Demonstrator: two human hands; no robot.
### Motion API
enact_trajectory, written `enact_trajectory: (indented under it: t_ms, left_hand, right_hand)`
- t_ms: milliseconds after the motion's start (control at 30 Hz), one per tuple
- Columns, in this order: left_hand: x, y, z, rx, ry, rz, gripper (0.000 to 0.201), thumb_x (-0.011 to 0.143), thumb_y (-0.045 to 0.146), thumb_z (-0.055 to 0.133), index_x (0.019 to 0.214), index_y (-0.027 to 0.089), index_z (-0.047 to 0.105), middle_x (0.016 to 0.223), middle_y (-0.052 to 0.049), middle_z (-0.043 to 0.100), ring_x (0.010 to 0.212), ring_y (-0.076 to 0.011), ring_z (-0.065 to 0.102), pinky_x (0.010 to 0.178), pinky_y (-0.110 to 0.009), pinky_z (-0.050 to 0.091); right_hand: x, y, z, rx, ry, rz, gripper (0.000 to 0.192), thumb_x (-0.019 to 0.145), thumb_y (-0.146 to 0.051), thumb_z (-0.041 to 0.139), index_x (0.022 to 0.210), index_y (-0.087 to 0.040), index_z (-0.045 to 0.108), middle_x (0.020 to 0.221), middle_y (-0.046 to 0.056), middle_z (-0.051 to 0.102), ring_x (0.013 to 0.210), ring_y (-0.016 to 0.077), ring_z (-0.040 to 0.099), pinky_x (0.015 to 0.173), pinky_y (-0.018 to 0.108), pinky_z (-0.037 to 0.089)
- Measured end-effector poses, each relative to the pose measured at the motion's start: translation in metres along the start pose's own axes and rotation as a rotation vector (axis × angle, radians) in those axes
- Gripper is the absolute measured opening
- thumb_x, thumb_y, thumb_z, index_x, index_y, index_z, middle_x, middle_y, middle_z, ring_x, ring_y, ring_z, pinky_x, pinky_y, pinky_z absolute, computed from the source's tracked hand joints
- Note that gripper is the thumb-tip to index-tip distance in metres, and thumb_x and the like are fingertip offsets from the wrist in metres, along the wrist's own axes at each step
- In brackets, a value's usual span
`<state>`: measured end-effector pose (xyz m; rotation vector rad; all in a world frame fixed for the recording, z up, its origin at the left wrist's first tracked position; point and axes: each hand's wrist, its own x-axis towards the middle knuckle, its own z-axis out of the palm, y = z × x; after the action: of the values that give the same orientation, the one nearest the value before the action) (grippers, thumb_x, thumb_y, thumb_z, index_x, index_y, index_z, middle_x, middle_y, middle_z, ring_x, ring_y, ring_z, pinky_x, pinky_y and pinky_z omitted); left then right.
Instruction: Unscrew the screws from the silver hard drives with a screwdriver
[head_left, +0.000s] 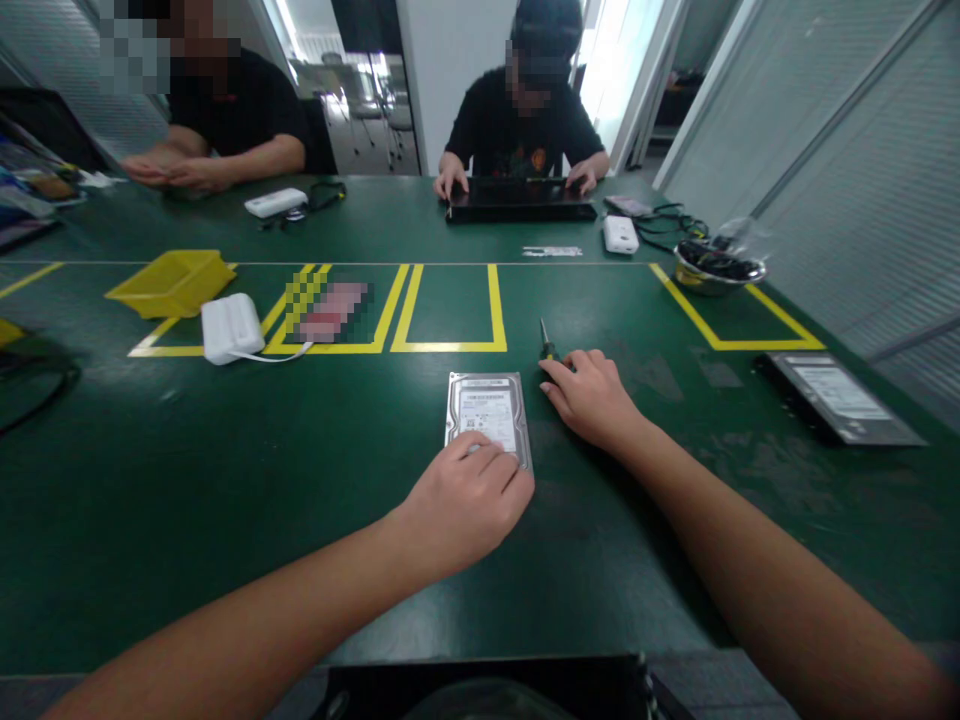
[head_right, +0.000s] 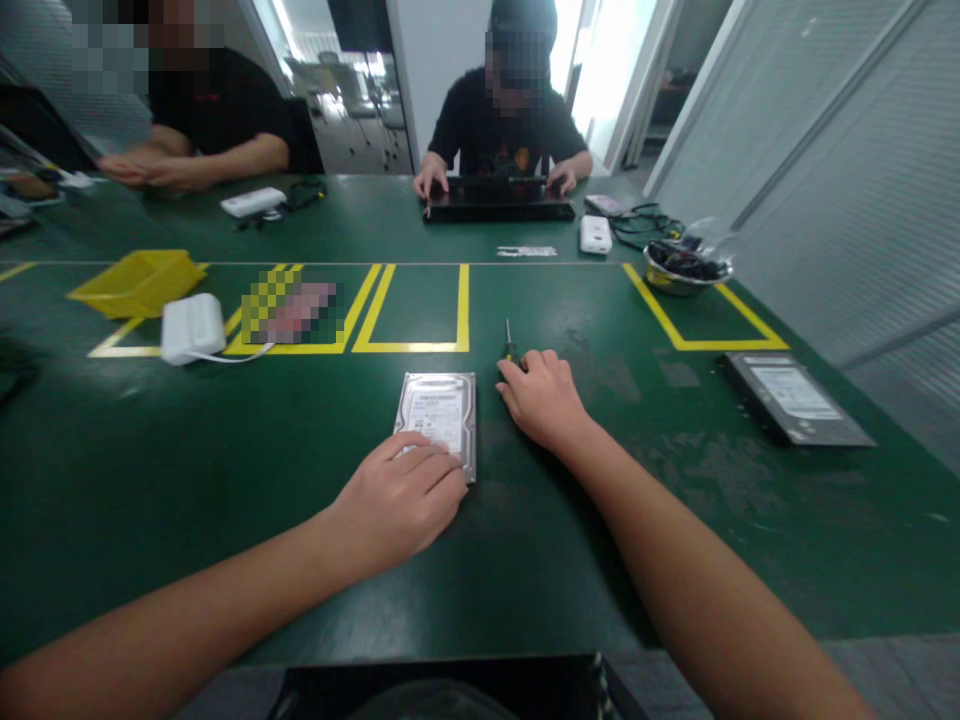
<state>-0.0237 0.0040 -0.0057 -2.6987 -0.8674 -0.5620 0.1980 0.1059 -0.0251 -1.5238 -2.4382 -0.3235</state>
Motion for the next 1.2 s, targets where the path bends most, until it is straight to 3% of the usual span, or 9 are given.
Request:
enact_trajectory:
  t_ms: [200, 367, 533, 667, 733, 833, 967, 1200]
  left_hand:
    - [-0.007, -0.002, 0.0, -0.093, 0.035, -0.042, 0.013, 0.093, 0.02, 0.053, 0.092, 0.016, 0.066, 0.096, -0.005, 0.072, 0.096, -0.0209, 0.067, 0.09, -0.04, 0.048]
    - [-0.012, -0.005, -0.001, -0.124, 0.028, -0.052, 0.014, 0.095, 0.019, 0.053, 0.099, 0.017, 0.066, 0.103, -0.004, 0.073, 0.101, -0.0198, 0.066, 0.091, -0.039, 0.047]
    - [-0.016, -0.008, 0.004, -0.141, 0.034, -0.04, 0.016, 0.097, 0.018, 0.052, 0.104, 0.018, 0.066, 0.11, -0.002, 0.072, 0.106, -0.0186, 0.065, 0.092, -0.038, 0.046]
    - [-0.018, -0.011, 0.006, -0.118, 0.052, -0.012, 0.018, 0.098, 0.018, 0.053, 0.11, 0.02, 0.066, 0.112, -0.002, 0.072, 0.108, -0.0191, 0.064, 0.092, -0.038, 0.046]
    - [-0.018, -0.013, 0.006, -0.1, 0.069, 0.02, 0.018, 0.098, 0.019, 0.053, 0.11, 0.02, 0.066, 0.112, -0.002, 0.072, 0.108, -0.0198, 0.065, 0.09, -0.037, 0.048]
    - [-0.017, -0.015, 0.005, -0.092, 0.106, 0.077, 0.017, 0.098, 0.02, 0.053, 0.108, 0.019, 0.067, 0.111, -0.003, 0.073, 0.105, -0.0204, 0.066, 0.085, -0.035, 0.05]
    - [-0.015, -0.016, 0.004, -0.112, 0.134, 0.107, 0.017, 0.098, 0.018, 0.053, 0.107, 0.016, 0.067, 0.108, -0.004, 0.073, 0.101, -0.0197, 0.066, 0.081, -0.033, 0.052]
    - [-0.012, -0.014, 0.002, -0.11, 0.135, 0.117, 0.016, 0.097, 0.018, 0.055, 0.106, 0.016, 0.068, 0.104, -0.003, 0.074, 0.096, -0.0198, 0.067, 0.076, -0.033, 0.054]
  right_hand:
    - [0.004, 0.007, -0.001, 0.087, 0.102, 0.044, 0.042, 0.095, -0.026, 0.041, 0.13, -0.011, 0.058, 0.104, 0.019, 0.064, 0.095, 0.0294, 0.053, 0.085, 0.044, 0.043]
    - [-0.001, 0.008, -0.031, 0.218, 0.278, 0.136, 0.037, 0.096, -0.032, 0.045, 0.126, -0.016, 0.058, 0.108, 0.014, 0.067, 0.093, 0.0265, 0.059, 0.084, 0.042, 0.047]
    - [-0.014, 0.002, -0.064, 0.693, 0.483, 0.28, 0.029, 0.092, -0.043, 0.056, 0.108, -0.022, 0.067, 0.085, 0.004, 0.062, 0.069, 0.0163, 0.055, 0.065, 0.034, 0.047]
    - [-0.022, -0.005, -0.075, 1.182, 0.512, 0.34, 0.03, 0.095, -0.046, 0.05, 0.105, -0.023, 0.066, 0.087, 0.004, 0.059, 0.064, 0.0131, 0.051, 0.058, 0.03, 0.044]
    - [-0.027, -0.01, -0.079, 1.299, 0.495, 0.329, 0.029, 0.095, -0.046, 0.05, 0.104, -0.023, 0.066, 0.09, 0.004, 0.061, 0.065, 0.0125, 0.053, 0.056, 0.029, 0.044]
    - [-0.035, -0.02, -0.083, 1.299, 0.472, 0.243, 0.027, 0.094, -0.042, 0.055, 0.11, -0.023, 0.066, 0.088, 0.004, 0.065, 0.068, 0.0123, 0.058, 0.053, 0.025, 0.046]
    - [-0.043, -0.032, -0.086, 1.121, 0.517, 0.102, 0.022, 0.092, -0.029, 0.061, 0.113, -0.022, 0.065, 0.09, 0.003, 0.069, 0.077, 0.0122, 0.064, 0.064, 0.024, 0.053]
    - [-0.048, -0.035, -0.076, 1.071, 0.471, 0.064, 0.028, 0.091, -0.021, 0.061, 0.119, -0.025, 0.062, 0.094, 0.001, 0.069, 0.08, 0.0117, 0.064, 0.068, 0.024, 0.053]
